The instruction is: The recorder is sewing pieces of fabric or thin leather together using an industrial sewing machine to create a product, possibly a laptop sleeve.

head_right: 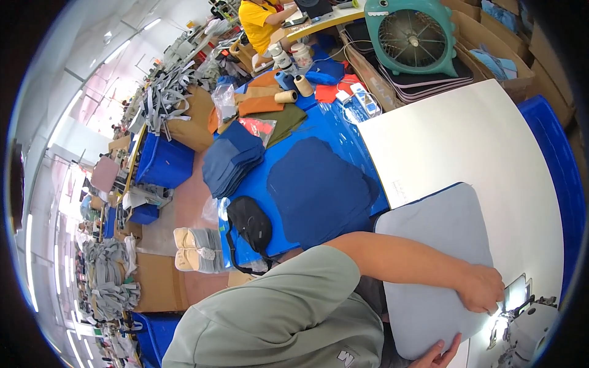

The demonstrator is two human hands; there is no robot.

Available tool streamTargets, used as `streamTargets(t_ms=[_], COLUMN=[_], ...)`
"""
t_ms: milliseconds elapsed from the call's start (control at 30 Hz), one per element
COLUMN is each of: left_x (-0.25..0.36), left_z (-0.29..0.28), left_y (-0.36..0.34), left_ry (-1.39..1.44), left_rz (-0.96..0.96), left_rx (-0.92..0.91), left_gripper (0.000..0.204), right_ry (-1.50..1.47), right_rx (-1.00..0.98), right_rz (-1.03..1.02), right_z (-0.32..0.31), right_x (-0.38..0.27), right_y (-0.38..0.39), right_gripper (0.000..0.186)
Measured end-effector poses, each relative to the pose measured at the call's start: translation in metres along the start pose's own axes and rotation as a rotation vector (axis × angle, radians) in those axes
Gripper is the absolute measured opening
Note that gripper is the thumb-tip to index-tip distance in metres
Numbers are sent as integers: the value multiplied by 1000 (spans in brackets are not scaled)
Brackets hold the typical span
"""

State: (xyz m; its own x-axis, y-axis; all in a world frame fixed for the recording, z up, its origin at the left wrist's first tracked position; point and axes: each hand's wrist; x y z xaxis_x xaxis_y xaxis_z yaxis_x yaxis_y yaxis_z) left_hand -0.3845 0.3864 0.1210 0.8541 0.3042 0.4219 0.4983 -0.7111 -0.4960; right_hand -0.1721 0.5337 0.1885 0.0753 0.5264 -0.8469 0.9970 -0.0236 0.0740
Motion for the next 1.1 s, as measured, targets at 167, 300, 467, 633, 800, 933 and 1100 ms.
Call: streamTargets(t_ms=[167, 300, 467, 633, 800, 933, 1100], left_x=[2, 6, 9, 21, 1, 7, 20], left_z=[-6, -12, -19, -9, 17, -46, -33], left_y=[-4, -2, -1, -19, -2, 22, -21], left_ry=[-21, -24, -6, -26, 204, -23, 72], left_rz=[-21, -57, -100, -55, -137, -191, -162], left_rx=[-53, -119, -187, -210, 3, -110, -158], left_gripper=[21, 25, 28, 25, 20, 24, 28], right_ry=[17, 86, 45, 92, 68, -117, -608], right_rx=[35, 70, 64, 153, 140, 76, -152], right_rz=[49, -10, 7, -64, 70, 89, -271], right_z=[1, 8, 12, 0, 2, 16, -71], right_x=[14, -7, 11, 40, 45, -9, -32], right_y=[0, 0, 1, 2, 0, -12, 20], right_gripper=[42, 40, 38, 35, 46, 44, 36])
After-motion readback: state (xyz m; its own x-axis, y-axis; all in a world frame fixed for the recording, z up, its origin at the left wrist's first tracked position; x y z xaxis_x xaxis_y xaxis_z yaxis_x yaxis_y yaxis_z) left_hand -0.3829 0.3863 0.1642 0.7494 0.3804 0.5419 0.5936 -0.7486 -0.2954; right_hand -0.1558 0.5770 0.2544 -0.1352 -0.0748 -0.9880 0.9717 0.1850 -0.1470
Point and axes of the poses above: each hand's wrist, its own y-axis away from the middle knuckle, its own z-axis out of the palm, x = y × z, and after that the axes turned 4 degrees about -x, right-handed
